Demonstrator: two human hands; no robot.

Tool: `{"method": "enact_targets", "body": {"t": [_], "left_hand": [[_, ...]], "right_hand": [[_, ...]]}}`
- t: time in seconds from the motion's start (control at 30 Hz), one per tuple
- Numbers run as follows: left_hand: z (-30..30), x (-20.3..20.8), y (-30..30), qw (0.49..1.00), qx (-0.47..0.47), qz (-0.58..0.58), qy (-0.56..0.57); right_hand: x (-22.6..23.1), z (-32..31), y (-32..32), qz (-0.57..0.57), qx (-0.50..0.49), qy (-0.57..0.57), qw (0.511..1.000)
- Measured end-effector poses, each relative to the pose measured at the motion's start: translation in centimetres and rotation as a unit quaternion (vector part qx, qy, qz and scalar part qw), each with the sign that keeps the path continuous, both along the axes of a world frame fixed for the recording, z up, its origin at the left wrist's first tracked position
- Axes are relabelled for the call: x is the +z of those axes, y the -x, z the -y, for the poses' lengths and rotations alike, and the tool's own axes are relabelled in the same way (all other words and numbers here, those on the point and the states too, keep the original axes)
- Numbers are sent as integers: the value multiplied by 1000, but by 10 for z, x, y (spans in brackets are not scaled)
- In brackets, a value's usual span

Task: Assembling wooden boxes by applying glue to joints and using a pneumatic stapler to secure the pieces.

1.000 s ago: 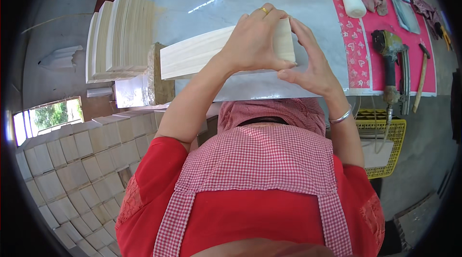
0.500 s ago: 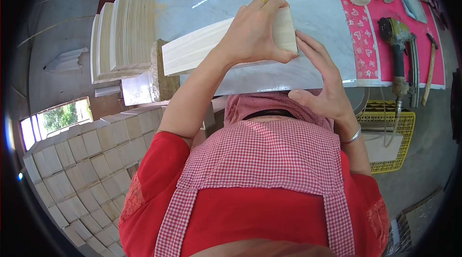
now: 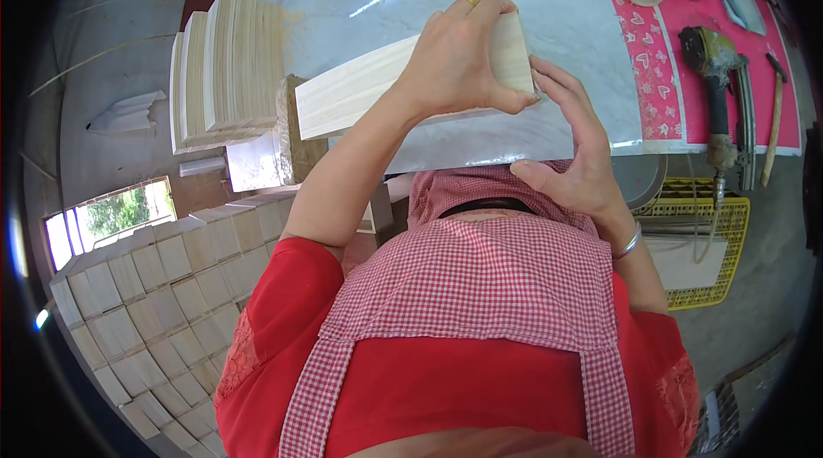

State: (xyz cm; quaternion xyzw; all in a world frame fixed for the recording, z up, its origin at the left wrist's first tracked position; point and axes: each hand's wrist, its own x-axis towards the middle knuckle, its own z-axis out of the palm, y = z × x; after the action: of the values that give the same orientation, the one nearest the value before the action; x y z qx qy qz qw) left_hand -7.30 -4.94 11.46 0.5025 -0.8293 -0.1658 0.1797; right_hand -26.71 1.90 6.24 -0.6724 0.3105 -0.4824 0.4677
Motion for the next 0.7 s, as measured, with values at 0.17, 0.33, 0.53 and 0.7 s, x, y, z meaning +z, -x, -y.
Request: {"method": "enact_targets", "body": {"t": [0.17,0.33,0.53,0.7], "left_hand": [[-2,2,-2,1000,1,6,-6],[-4,-2,-3,1000,0,9,-3],[-3,-1,-1,1000,-2,-5,-3],[-1,3,-2,1000,-1,7,7]], "right_hand": [[-5,13,8,-23,26,23,999],[-3,34,-8,26,-32,-9,999],[2,28,-6,31,3,10,999],[15,6,13,3,32,6,999]]}}
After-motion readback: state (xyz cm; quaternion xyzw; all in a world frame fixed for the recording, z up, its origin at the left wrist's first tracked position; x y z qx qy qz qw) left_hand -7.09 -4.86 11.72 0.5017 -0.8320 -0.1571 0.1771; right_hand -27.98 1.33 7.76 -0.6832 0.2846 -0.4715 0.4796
